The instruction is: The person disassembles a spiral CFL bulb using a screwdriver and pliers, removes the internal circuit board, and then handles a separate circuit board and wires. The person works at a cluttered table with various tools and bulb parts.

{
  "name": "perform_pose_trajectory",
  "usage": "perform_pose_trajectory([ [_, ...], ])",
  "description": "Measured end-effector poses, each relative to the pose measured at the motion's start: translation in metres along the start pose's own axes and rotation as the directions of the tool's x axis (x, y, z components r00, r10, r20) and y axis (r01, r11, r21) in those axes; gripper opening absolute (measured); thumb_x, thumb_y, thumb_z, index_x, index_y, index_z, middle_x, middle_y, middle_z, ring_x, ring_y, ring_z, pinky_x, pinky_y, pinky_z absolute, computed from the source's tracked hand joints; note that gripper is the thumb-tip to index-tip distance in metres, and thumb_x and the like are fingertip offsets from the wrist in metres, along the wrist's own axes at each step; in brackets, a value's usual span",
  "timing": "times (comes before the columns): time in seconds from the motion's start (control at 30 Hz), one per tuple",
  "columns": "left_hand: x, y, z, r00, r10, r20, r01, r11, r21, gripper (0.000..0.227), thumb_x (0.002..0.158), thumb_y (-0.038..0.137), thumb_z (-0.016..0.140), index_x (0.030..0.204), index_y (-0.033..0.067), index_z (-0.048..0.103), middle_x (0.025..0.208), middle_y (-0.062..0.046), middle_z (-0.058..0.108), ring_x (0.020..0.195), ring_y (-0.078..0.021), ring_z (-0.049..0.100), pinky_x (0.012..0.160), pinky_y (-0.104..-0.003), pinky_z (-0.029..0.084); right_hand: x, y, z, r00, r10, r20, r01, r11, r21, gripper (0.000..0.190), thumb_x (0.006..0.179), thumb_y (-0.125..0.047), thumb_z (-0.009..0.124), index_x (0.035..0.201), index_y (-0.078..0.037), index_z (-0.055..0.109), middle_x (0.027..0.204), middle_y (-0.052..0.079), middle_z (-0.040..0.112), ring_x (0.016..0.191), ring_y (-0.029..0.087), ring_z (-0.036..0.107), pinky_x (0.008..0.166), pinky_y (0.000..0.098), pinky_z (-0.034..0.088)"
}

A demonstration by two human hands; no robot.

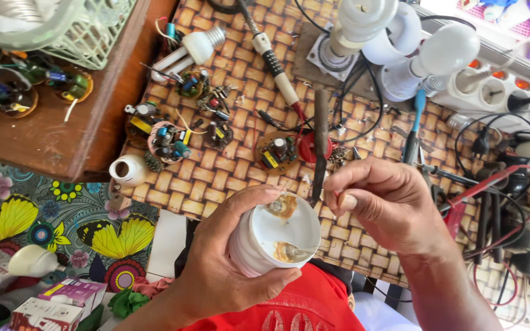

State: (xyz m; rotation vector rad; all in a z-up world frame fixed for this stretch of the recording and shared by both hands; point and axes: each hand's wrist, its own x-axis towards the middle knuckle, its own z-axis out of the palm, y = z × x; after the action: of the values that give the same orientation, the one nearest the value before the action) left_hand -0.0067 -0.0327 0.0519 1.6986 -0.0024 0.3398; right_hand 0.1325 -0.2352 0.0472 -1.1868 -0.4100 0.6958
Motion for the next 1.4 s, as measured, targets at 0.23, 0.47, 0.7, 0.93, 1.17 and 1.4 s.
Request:
perform_pose_trajectory([
  [0.23,-0.002,0.003,0.015,0.999,0.037,0.012,-0.038,0.998,0.056,0.071,0.072,0.034,0.082,0.128,0.0022,0.053,0.129,-0.014,0.064,0.122,-0.0259,0.065,0.111,-0.036,0.048,-0.012,-0.004,-0.001,0.996,-0.056,0.073,0.052,0.997,0.052,0.013,0.085,-0.008,0.074,0.091,0.001,0.068,0.081,0.013,0.069,0.073,0.02,0.064,0.066,0.0277,0.052],
  [0.47,-0.003,0.008,0.023,0.999,0.046,0.024,-0.047,0.997,0.056,0.07,0.073,0.033,0.082,0.129,0.0028,0.052,0.129,-0.015,0.063,0.124,-0.0267,0.064,0.112,-0.037,0.048,-0.025,-0.004,-0.003,0.994,-0.096,0.056,0.098,0.995,-0.033,0.012,0.085,-0.011,0.075,0.086,-0.004,0.066,0.076,0.01,0.069,0.073,0.02,0.066,0.075,0.0327,0.055],
  [0.7,-0.005,0.003,0.025,1.0,0.01,0.019,-0.009,0.999,-0.05,0.073,0.072,0.027,0.085,0.131,0.0003,0.049,0.132,-0.019,0.061,0.124,-0.0264,0.063,0.111,-0.034,0.049,-0.024,-0.007,-0.013,0.983,-0.155,-0.095,0.129,0.963,-0.237,0.004,0.09,-0.007,0.069,0.092,-0.006,0.065,0.086,0.007,0.071,0.08,0.013,0.067,0.072,0.0222,0.055],
  [0.93,0.01,0.002,0.018,0.996,-0.089,-0.028,0.087,0.993,-0.085,0.074,0.07,0.015,0.084,0.133,-0.0021,0.047,0.133,-0.02,0.06,0.122,-0.0251,0.062,0.108,-0.031,0.05,-0.018,-0.007,-0.029,0.959,-0.064,-0.277,-0.05,0.921,-0.387,0.013,0.092,-0.005,0.068,0.105,-0.002,0.069,0.092,0.005,0.071,0.081,0.008,0.064,0.076,0.0172,0.051],
  [1.17,0.01,-0.006,0.023,0.995,-0.096,0.0,0.096,0.994,0.058,0.073,0.069,0.02,0.085,0.131,0.0011,0.05,0.13,-0.016,0.063,0.116,-0.0214,0.065,0.104,-0.029,0.051,-0.017,0.014,-0.032,0.936,-0.329,0.123,0.181,0.15,-0.972,0.012,0.092,-0.003,0.072,0.104,-0.001,0.07,0.094,0.011,0.072,0.083,0.022,0.068,0.073,0.0346,0.058],
  [1.4,0.009,-0.012,0.021,0.996,-0.093,-0.011,0.093,0.988,0.127,0.071,0.07,0.022,0.084,0.13,0.0016,0.051,0.131,-0.018,0.063,0.122,-0.0247,0.063,0.106,-0.031,0.05,-0.021,0.034,-0.027,0.955,-0.208,0.211,0.228,0.064,-0.971,0.013,0.093,-0.021,0.071,0.097,-0.009,0.072,0.086,0.006,0.07,0.074,0.023,0.065,0.071,0.0388,0.053],
])
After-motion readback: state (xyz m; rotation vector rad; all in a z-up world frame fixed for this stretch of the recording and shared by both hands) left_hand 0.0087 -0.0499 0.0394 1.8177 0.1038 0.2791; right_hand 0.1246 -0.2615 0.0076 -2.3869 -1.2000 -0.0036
